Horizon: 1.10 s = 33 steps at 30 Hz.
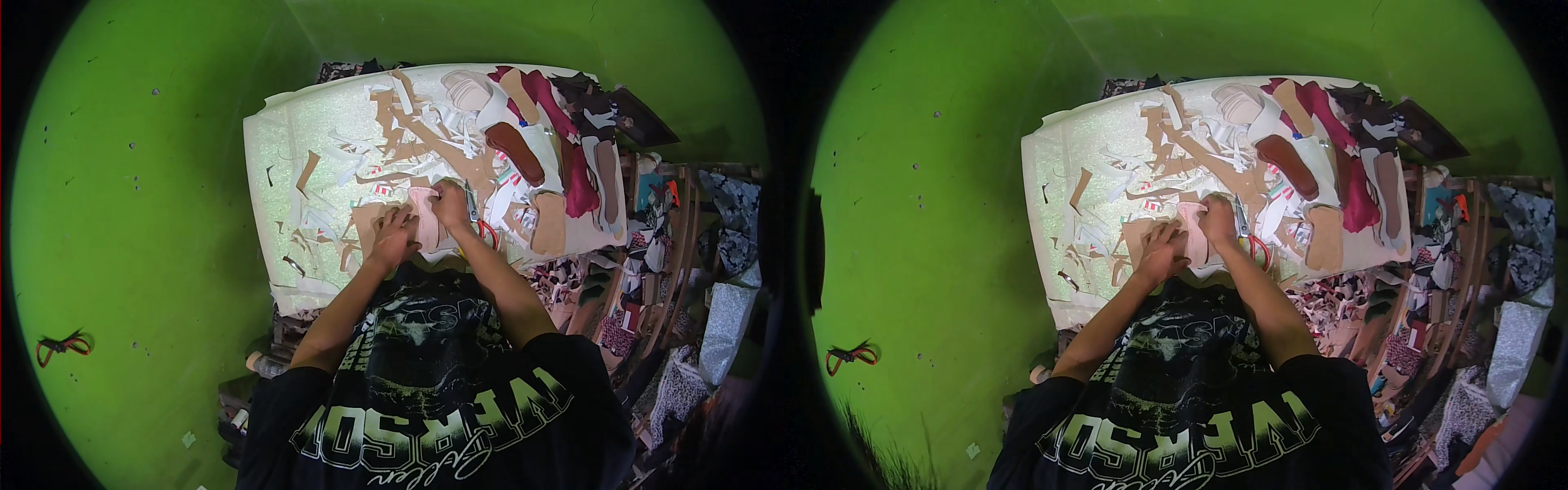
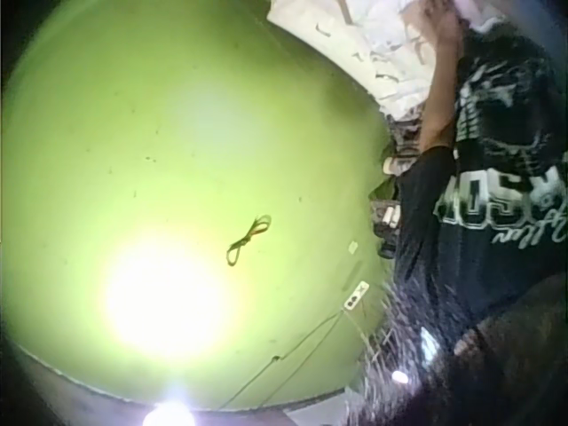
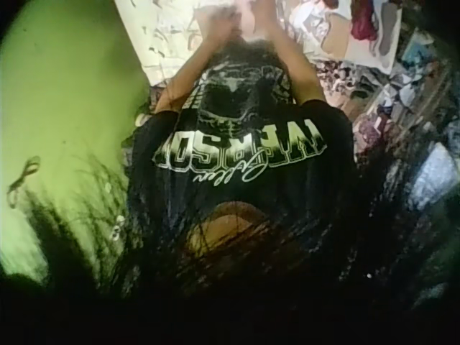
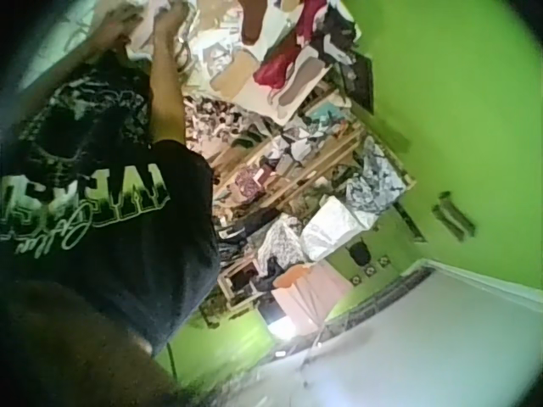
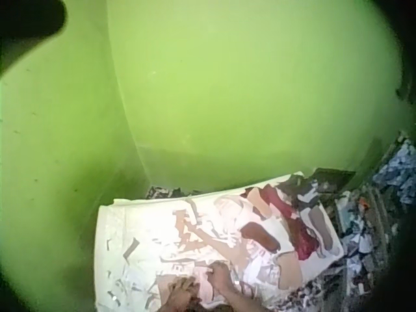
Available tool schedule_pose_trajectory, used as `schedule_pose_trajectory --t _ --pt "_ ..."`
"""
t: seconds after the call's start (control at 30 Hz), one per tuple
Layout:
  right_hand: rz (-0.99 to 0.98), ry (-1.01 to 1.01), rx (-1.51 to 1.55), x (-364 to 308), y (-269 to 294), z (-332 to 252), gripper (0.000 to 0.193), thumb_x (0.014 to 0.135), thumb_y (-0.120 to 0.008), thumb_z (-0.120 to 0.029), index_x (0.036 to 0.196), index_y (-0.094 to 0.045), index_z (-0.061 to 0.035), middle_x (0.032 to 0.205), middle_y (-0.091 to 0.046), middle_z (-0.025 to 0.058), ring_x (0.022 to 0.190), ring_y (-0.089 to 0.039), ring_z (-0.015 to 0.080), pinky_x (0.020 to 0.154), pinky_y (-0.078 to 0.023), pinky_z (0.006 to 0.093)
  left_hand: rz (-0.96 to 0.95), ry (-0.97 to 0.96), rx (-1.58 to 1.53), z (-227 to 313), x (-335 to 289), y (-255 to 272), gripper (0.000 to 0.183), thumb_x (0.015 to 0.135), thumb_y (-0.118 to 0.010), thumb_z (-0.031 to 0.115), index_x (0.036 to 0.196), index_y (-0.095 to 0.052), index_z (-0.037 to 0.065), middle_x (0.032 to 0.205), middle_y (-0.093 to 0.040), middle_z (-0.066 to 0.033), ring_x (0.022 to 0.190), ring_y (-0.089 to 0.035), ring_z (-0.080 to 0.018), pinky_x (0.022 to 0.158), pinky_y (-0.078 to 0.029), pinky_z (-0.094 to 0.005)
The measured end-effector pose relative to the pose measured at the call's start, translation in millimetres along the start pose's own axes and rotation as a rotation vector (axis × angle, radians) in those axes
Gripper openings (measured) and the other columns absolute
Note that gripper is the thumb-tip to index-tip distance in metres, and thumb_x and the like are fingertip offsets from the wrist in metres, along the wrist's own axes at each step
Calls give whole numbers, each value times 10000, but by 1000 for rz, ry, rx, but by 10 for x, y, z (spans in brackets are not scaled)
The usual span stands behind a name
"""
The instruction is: The person is using scissors to cut out shoe components following a pattern on fabric or leather material.
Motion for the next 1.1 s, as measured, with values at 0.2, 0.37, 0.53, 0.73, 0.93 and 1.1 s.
schedule_pose_trajectory --t 0.2,0.37,0.53,0.73,0.93,1.1 --pt "28 -91 72 -63 32 61 162 757 -734 -20 909 -681 4 857 -695 168 791 -685 293 740 -535 366 17 9 29 14 -33 -26 679 732 -803 329 1337 -572 125 1464 -397 -112 1343 -338 -375 1070 -304 -544" --pt "57 -170 273 -114 94 132 145 772 -747 -34 897 -681 -1 834 -709 151 776 -697 243 732 -535 341 78 21 -68 -23 -53 -26 659 746 -791 357 1331 -584 136 1462 -421 -117 1345 -358 -372 1085 -314 -515" --pt "92 -222 220 -201 58 165 152 769 -756 -51 890 -675 -6 814 -708 146 740 -696 245 691 -536 344 90 -24 -111 -116 -64 -29 646 725 -795 289 1308 -597 94 1464 -448 -103 1343 -415 -329 1094 -323 -497" --pt "26 -162 165 -220 37 105 165 769 -759 -83 875 -667 4 792 -697 162 706 -685 284 674 -532 363 113 -76 -105 -161 -82 -25 621 677 -805 205 1253 -630 53 1428 -478 -115 1312 -449 -313 1068 -380 -430" --pt "-13 -22 -9 -176 35 37 245 748 -774 -161 817 -627 21 795 -652 190 738 -643 363 683 -515 415 62 -34 -147 -176 -117 0 607 669 -815 187 1228 -637 32 1277 -556 -141 1191 -516 -328 1036 -404 -426" --pt "-2 -14 -64 -212 44 -36 259 725 -777 -161 809 -606 15 853 -622 199 812 -629 384 716 -513 440 174 -41 -148 -154 -217 2 586 667 -823 160 1206 -635 28 1221 -571 -143 1164 -528 -327 986 -430 -418"
Point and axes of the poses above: each hand's wrist, its own x-axis towards the middle knuckle, its own y-axis out of the back of the hand, z = x × y, the point moved 3 cm from there along x, towards the middle knuckle
